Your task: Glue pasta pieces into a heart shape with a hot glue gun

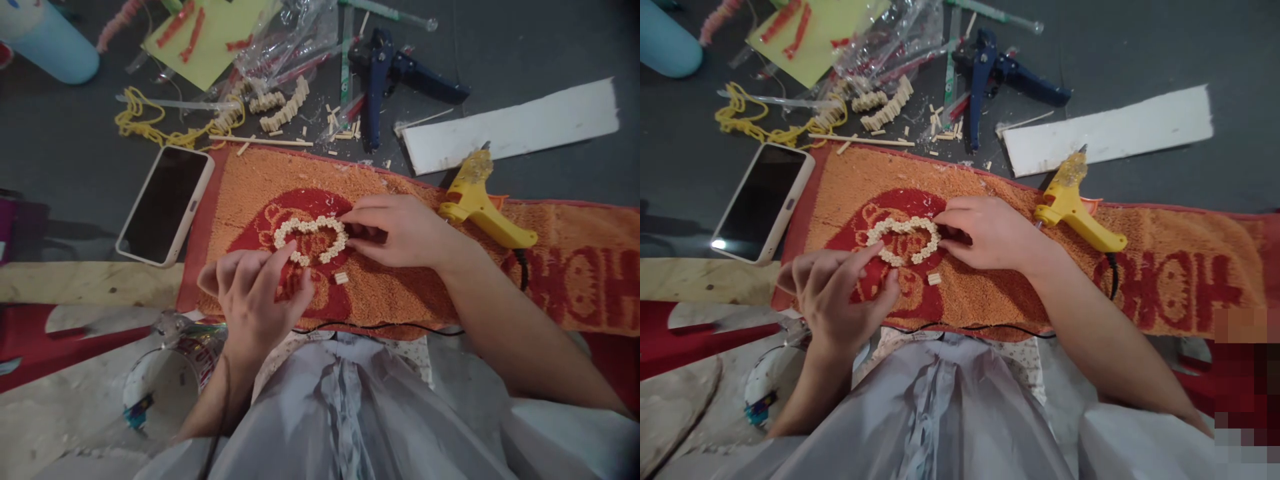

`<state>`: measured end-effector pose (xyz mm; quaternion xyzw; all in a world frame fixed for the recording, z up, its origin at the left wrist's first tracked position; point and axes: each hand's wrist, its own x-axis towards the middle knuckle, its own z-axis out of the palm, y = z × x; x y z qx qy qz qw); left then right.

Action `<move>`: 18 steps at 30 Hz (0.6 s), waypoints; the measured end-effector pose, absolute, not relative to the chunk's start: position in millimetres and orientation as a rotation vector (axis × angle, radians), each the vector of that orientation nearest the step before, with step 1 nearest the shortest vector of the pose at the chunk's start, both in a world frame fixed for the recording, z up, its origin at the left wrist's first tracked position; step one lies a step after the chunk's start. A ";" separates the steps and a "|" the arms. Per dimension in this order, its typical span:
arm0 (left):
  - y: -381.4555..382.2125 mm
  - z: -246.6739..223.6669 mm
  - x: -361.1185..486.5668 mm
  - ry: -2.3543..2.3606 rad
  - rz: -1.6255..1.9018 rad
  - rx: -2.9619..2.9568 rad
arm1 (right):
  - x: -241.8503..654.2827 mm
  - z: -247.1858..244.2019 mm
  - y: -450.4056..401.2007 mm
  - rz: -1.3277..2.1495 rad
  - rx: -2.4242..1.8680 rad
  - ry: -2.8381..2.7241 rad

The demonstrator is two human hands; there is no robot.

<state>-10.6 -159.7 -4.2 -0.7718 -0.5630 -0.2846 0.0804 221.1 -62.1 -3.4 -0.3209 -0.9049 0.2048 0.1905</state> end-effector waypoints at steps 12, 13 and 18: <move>-161.8 -6.4 -11.8 -1.666 -0.852 -2.364 | 221.3 -2.3 -63.1 0.638 -0.953 -2.500; -161.1 -6.5 -8.7 -1.639 -0.856 -2.369 | 221.4 -1.9 -62.8 0.651 -0.951 -2.497; -158.6 -7.0 6.2 -1.586 -0.861 -2.355 | 222.4 -3.7 -61.2 0.676 -0.925 -2.455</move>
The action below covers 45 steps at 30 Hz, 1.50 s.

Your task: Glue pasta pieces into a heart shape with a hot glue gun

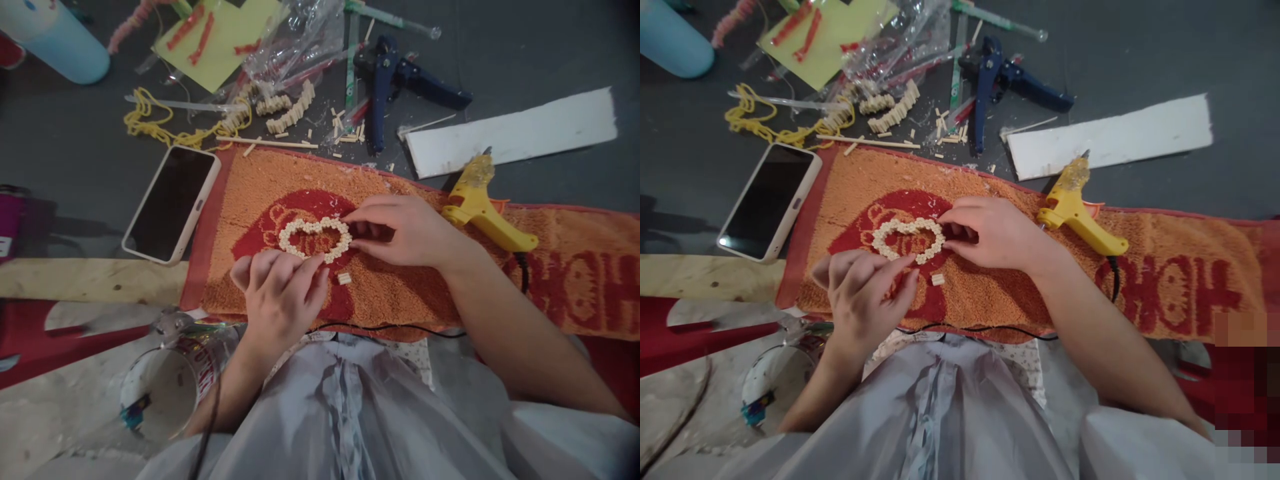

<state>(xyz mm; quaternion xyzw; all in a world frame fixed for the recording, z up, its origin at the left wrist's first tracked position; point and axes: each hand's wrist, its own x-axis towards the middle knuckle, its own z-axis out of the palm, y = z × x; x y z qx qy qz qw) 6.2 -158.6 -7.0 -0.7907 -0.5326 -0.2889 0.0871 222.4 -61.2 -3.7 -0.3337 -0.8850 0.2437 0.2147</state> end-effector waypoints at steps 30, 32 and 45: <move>-161.0 1.3 30.6 -1.796 -0.747 -2.438 | 224.5 -11.0 -59.4 0.687 -0.923 -2.462; -161.6 0.5 31.4 -1.789 -0.750 -2.441 | 224.5 -10.9 -59.5 0.697 -0.926 -2.465; -159.8 -1.5 30.4 -1.785 -0.791 -2.402 | 221.8 -7.9 -61.9 0.639 -0.945 -2.498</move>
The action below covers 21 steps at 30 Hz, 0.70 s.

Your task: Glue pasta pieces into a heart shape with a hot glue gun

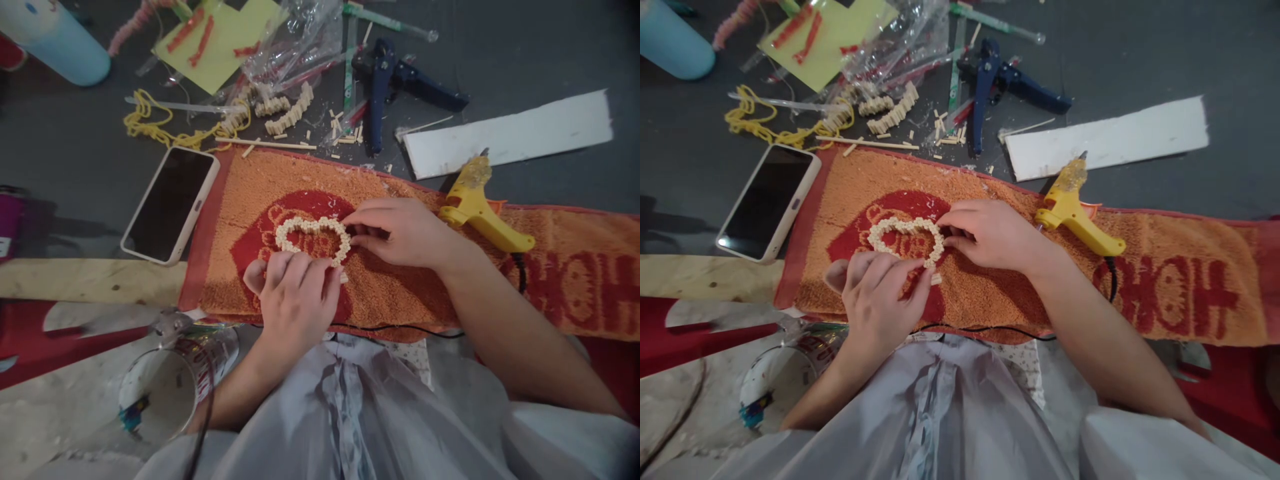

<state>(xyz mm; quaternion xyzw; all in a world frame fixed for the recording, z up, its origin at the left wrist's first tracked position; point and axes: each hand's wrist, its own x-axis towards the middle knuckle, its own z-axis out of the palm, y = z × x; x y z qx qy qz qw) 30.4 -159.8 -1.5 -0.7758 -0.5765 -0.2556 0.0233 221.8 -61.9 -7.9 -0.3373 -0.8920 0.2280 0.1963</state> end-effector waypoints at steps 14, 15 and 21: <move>-157.0 0.2 17.7 -1.696 -0.845 -2.343 | 222.4 -6.9 -61.4 0.704 -0.947 -2.477; -155.6 0.3 13.3 -1.675 -0.868 -2.322 | 222.6 -6.9 -61.2 0.708 -0.943 -2.473; -135.4 5.5 -16.7 -1.783 -0.921 -2.217 | 223.4 -2.4 -61.6 0.740 -0.903 -2.439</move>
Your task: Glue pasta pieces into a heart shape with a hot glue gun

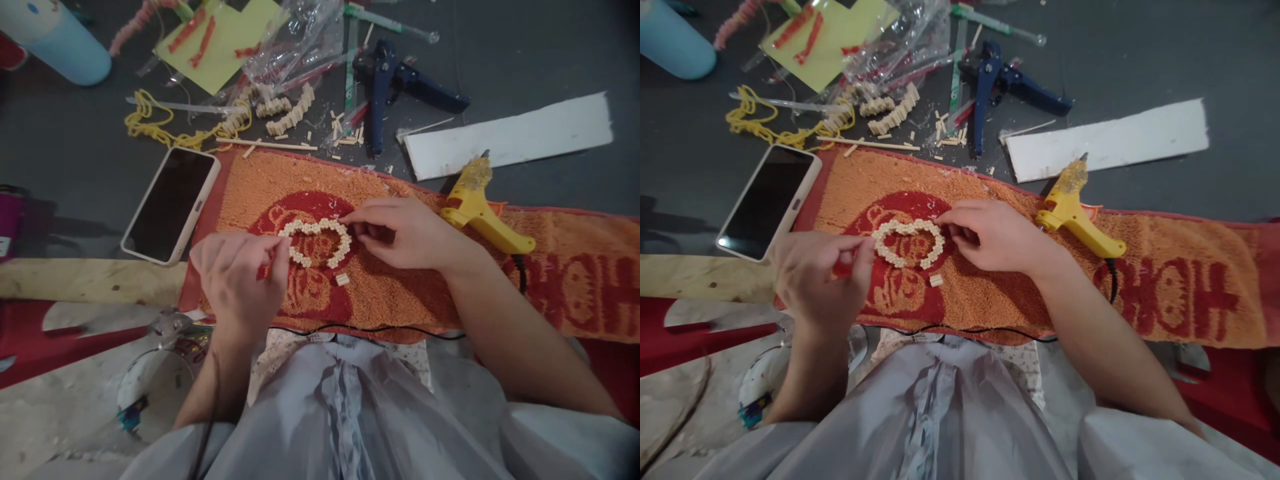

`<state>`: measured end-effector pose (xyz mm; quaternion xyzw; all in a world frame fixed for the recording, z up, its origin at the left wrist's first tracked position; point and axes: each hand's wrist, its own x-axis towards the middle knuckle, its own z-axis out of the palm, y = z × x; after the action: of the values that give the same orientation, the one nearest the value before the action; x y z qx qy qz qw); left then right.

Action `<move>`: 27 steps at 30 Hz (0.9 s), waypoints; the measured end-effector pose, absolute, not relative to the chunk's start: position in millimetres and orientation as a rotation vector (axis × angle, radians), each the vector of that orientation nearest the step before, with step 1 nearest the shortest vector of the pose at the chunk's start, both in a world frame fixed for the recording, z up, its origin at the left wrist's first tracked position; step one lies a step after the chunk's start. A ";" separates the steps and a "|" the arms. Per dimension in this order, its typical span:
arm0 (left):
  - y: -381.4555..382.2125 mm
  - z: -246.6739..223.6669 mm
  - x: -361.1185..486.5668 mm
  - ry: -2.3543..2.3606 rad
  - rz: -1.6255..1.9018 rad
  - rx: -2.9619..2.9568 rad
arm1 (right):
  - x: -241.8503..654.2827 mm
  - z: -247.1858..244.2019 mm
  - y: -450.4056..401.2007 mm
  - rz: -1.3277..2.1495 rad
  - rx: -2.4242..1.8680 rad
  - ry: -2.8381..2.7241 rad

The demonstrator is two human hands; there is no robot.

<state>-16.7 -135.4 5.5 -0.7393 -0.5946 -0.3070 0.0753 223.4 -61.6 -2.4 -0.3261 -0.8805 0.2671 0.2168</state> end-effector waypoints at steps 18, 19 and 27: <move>-40.0 54.0 -5.6 -1.614 -0.468 -2.649 | 224.3 -6.2 -55.3 0.524 -1.322 -2.015; -37.0 50.9 -3.9 -1.596 -0.392 -2.628 | 225.0 -6.6 -54.6 0.495 -1.342 -2.000; -17.1 18.9 -15.8 -1.443 -0.467 -2.820 | 228.7 -1.8 -55.0 0.212 -1.537 -1.987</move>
<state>-15.8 -17.1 18.9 -0.8803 -0.4505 -0.1457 -0.0301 228.7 -55.0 -1.8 -0.5805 -0.7505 0.0803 0.3056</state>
